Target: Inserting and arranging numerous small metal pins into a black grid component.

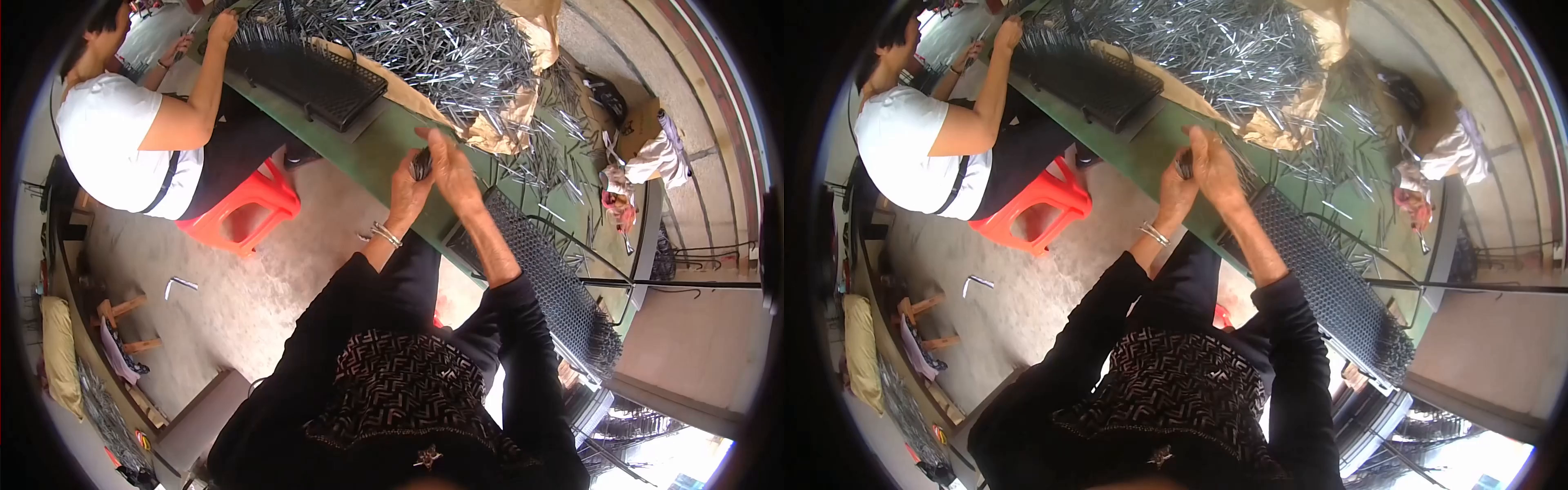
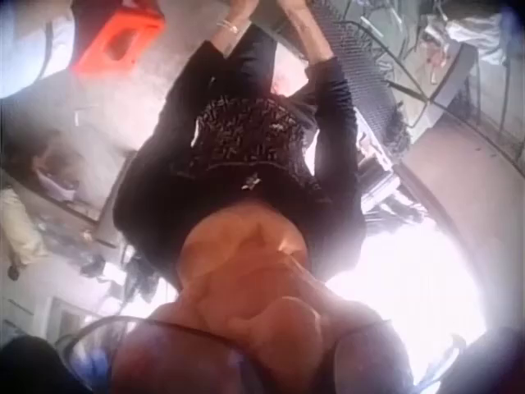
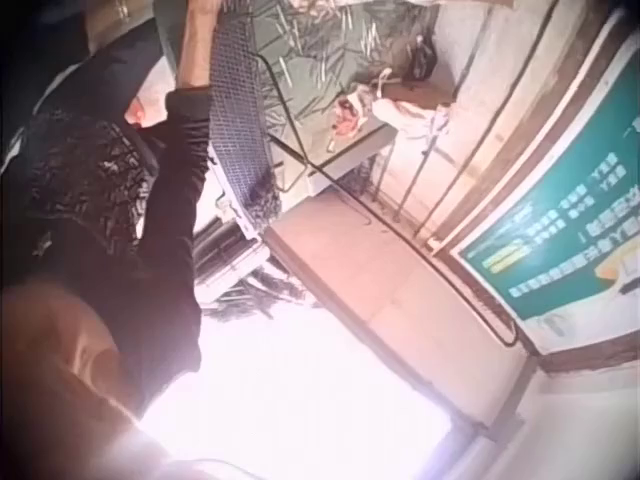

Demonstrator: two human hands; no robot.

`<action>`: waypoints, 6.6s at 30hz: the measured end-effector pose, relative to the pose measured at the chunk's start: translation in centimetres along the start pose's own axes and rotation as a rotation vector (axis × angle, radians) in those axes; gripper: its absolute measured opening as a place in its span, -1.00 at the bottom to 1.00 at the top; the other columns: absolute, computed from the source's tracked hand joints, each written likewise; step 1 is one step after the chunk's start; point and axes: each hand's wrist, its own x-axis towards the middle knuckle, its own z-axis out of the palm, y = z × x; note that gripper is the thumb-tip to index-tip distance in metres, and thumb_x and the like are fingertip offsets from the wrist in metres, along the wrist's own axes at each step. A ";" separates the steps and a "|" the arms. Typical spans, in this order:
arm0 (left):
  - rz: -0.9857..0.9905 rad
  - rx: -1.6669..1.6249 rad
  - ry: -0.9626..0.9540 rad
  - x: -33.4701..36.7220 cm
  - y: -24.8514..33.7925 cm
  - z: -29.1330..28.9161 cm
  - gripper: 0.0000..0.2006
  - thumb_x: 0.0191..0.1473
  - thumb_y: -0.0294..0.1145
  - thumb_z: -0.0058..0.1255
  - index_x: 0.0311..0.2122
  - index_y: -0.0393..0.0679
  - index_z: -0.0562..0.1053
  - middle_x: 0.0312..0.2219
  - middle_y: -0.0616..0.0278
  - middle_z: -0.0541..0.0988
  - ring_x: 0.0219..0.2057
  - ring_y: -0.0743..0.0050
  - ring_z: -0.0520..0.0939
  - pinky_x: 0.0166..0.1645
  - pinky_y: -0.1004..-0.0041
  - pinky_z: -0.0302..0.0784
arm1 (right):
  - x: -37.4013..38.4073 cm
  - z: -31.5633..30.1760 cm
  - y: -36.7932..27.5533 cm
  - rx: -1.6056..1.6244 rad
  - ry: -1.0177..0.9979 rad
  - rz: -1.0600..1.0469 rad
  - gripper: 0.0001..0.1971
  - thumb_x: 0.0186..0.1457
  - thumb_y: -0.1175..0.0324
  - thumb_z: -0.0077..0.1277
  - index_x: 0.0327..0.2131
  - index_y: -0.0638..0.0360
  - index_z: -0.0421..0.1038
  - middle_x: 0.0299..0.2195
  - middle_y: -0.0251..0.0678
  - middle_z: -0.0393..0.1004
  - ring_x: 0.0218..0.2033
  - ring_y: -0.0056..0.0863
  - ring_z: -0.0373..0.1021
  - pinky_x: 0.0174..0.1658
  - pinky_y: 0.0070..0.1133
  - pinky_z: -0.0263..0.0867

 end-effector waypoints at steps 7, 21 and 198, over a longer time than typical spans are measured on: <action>0.122 -0.068 0.058 -0.2 -3.2 0.3 -0.74 0.00 -0.46 0.17 -0.18 -0.22 0.42 -0.39 0.27 0.57 -0.34 0.53 0.56 -0.19 0.49 0.45 | -1.9 0.3 0.3 0.094 0.069 0.138 -0.30 0.29 -0.19 -0.33 0.08 0.33 0.35 0.01 0.02 0.44 0.05 -0.21 0.36 0.13 -0.44 0.21; -0.490 -0.766 -0.622 -7.5 9.4 5.0 -0.86 0.13 -0.42 0.04 -0.29 -0.26 0.41 -0.60 0.18 0.48 -0.63 0.45 0.49 -0.53 0.41 0.46 | -9.8 -11.1 -8.6 0.229 0.075 0.389 -0.56 0.16 0.28 0.11 -0.04 0.48 0.34 -0.37 -0.17 0.50 -0.38 -0.57 0.40 -0.42 -0.56 0.36; -0.995 -0.348 -0.942 -24.6 9.9 18.2 -0.75 0.09 -0.29 0.10 -0.19 -0.22 0.46 -0.38 0.09 0.65 -0.45 0.38 0.68 -0.45 0.50 0.51 | -33.9 -31.4 -1.6 -1.070 0.864 0.443 -0.82 0.12 0.28 0.09 -0.25 0.10 0.58 -0.42 -0.28 0.56 -0.40 -0.39 0.50 -0.27 -0.49 0.38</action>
